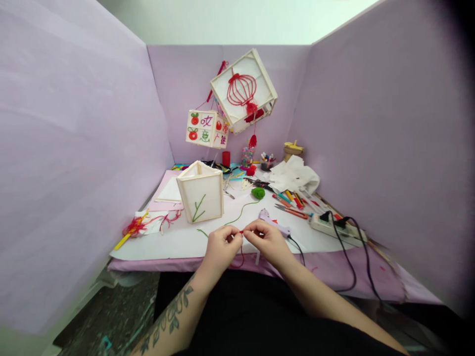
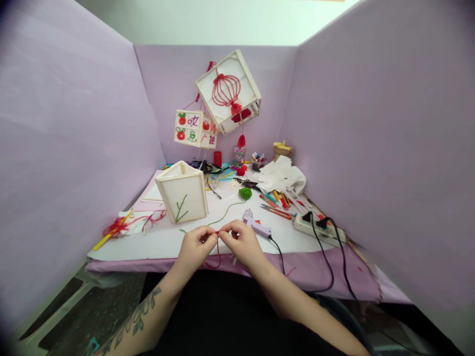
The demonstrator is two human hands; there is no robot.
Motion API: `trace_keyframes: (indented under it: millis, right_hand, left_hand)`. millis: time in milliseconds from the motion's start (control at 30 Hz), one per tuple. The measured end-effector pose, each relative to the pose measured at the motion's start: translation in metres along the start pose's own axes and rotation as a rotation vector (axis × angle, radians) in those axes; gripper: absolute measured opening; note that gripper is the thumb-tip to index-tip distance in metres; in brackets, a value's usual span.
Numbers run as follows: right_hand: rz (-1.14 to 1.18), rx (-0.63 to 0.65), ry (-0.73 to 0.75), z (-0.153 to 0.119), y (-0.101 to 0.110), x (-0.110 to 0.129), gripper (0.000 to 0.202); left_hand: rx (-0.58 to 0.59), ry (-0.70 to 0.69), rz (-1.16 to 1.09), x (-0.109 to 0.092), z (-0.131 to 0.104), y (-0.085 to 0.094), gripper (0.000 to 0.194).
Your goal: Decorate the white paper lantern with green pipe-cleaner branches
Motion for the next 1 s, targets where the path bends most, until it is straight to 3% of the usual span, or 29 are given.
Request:
trace_keyframes:
  millis: [100, 267, 467, 567, 767, 1000]
  right_hand:
    - [-0.128, 0.026, 0.118, 0.001, 0.008, 0.004, 0.013]
    - [-0.578, 0.076, 0.422, -0.004, 0.011, 0.023, 0.010]
    - [-0.846, 0.107, 0.417, -0.007, 0.002, 0.028, 0.015]
    - [-0.762, 0.100, 0.361, -0.004, 0.003, 0.023, 0.014]
    - [-0.290, 0.094, 0.131, 0.003, 0.011, 0.012, 0.013]
    - [-0.047, 0.065, -0.096, 0.004, 0.010, 0.007, 0.014]
  left_hand:
    - [-0.010, -0.095, 0.097, -0.002, -0.001, 0.003, 0.013]
    - [0.024, -0.291, 0.317, -0.006, -0.005, 0.001, 0.015]
    - [0.084, -0.410, 0.564, -0.007, -0.010, -0.003, 0.016]
    - [0.089, -0.388, 0.539, -0.007, -0.010, 0.000, 0.015]
    - [0.099, -0.261, 0.317, -0.009, -0.008, 0.003, 0.012]
    - [0.064, -0.186, 0.216, -0.009, -0.007, 0.001, 0.013]
Point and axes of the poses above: each hand's wrist, its own z-axis towards the middle knuckle, its own y-axis out of the back of the hand, x = y × z, the point moved 2 cm from there along z, towards the middle knuckle, and after that the axes turned 1 degree about -x, right-handed, at the moved point
